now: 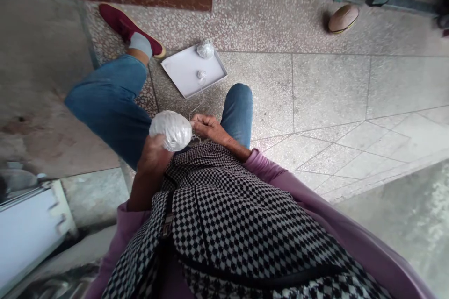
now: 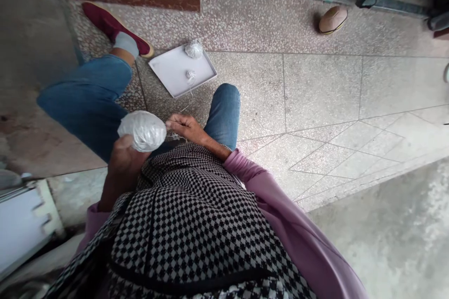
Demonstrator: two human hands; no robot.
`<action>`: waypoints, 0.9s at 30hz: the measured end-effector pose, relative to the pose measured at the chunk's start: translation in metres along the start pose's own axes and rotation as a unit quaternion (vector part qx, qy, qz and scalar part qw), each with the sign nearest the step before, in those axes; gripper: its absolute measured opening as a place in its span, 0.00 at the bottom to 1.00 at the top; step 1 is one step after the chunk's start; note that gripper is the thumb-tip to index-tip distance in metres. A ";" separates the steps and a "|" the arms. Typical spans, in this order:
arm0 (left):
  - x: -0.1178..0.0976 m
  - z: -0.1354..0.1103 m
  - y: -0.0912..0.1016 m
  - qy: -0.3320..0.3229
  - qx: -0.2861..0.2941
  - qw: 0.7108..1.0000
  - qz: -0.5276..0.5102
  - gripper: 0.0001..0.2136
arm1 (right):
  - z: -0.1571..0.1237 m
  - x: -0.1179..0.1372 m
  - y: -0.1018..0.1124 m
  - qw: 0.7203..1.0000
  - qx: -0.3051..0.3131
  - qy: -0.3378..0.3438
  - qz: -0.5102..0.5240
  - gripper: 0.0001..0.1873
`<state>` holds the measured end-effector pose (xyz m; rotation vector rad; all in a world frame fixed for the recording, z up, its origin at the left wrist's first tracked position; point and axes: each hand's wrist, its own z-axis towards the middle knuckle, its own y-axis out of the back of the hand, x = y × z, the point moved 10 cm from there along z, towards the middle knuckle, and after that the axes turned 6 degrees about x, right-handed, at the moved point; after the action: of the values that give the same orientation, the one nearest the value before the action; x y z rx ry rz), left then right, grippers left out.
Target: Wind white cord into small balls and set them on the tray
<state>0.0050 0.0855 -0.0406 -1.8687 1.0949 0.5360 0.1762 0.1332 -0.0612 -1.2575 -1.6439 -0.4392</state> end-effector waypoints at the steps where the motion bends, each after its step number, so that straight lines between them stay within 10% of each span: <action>1: -0.007 0.002 -0.002 -0.017 -0.020 1.000 -0.017 0.29 | -0.002 0.003 -0.003 1.000 0.012 0.012 -0.021 0.35; 11: -0.047 0.016 -0.015 -0.111 -0.082 0.989 -0.053 0.34 | -0.034 0.029 -0.028 0.988 0.066 0.094 -0.100 0.32; 19: -0.092 0.067 0.034 -0.224 -0.145 0.957 0.118 0.39 | -0.058 0.039 -0.051 0.973 0.108 0.119 -0.163 0.29; 27: -0.069 0.041 -0.022 -0.041 0.052 0.884 0.462 0.41 | -0.059 0.085 -0.019 0.931 0.123 0.140 -0.312 0.27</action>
<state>-0.0090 0.1577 -0.0022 -1.1153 1.8962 1.0438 0.1892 0.1254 0.0426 -0.4367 -1.7586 -0.7342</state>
